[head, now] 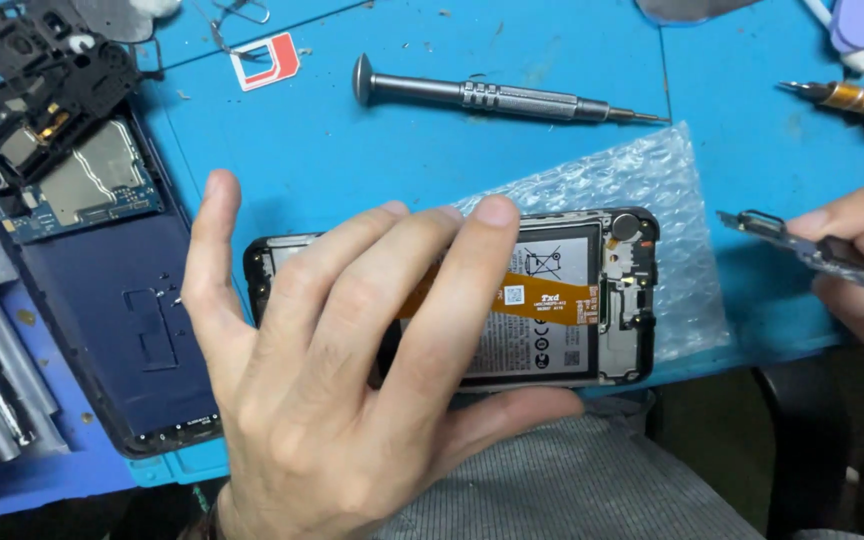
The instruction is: Disconnecting ribbon cables and removing the charging port board from a mobile phone using a metal pry tool.
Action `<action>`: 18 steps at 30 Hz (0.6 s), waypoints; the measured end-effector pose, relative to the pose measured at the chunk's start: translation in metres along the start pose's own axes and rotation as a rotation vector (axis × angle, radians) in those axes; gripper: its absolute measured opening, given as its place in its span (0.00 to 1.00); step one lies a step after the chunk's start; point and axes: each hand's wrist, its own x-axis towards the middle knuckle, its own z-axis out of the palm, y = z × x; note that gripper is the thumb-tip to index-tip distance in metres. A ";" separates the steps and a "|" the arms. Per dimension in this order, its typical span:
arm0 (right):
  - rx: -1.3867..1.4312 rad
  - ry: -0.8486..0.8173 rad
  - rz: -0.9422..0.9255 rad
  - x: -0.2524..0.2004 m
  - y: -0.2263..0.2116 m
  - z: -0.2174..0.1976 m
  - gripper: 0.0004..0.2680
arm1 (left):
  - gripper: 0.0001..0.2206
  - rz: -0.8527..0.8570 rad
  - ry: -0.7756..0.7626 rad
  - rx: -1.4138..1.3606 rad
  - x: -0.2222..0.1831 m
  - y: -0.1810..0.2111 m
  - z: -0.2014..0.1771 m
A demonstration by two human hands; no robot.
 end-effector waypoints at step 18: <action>-0.035 0.134 -0.138 0.014 -0.105 0.010 0.04 | 0.35 -0.019 0.001 0.058 -0.010 -0.006 0.002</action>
